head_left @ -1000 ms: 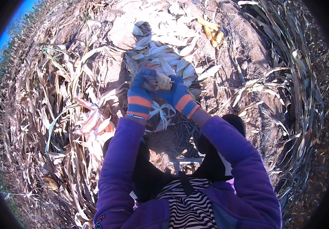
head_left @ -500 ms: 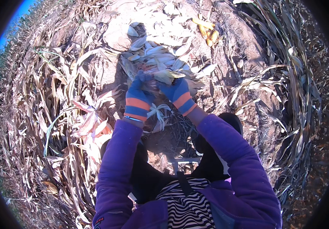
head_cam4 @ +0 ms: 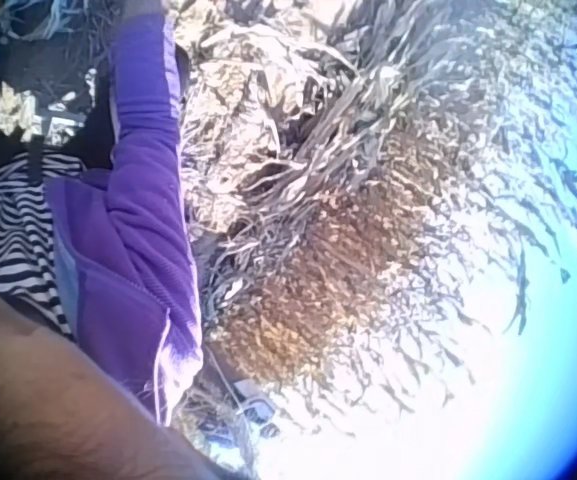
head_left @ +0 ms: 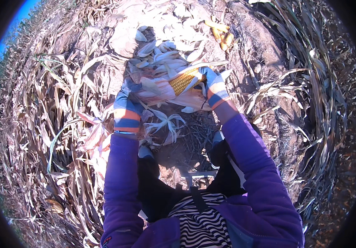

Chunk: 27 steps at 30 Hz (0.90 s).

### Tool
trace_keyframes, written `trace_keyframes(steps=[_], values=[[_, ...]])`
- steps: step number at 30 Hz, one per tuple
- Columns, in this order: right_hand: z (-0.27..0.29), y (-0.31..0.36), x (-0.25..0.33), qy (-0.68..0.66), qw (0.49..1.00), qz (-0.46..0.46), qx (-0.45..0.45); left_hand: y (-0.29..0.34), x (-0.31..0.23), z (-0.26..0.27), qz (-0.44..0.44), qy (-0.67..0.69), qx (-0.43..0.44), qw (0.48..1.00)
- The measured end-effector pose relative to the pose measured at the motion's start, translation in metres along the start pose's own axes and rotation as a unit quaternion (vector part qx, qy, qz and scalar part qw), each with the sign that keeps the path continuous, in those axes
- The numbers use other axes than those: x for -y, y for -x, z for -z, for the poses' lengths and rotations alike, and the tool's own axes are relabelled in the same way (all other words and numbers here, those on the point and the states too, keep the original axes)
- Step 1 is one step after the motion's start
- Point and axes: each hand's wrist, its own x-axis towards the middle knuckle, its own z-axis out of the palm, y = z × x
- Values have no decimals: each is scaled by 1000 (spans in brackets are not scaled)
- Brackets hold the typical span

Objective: The person sits on the ground in a cornfield and husks corn cobs by hand, removing the dried husks and placing the shucked cobs aside. The person handles multiple corn cobs one at a time, peeling back the husks and discarding them on the ground.

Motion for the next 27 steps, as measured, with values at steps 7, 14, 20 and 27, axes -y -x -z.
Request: trace_keyframes(steps=[7,14,20,27], values=[[21,10,26,221,970,96,-15,-17,-46,33,-8,82,-209,974],[2,11,6,-5,998,-61,-27,-50,-51,118,-30,110,-201,973],[15,12,4,17,998,-39,-43,-16,-51,46,-351,-163,-270,882],[-3,27,8,7,995,-71,-73,22,-31,-23,-444,-466,-56,764]])
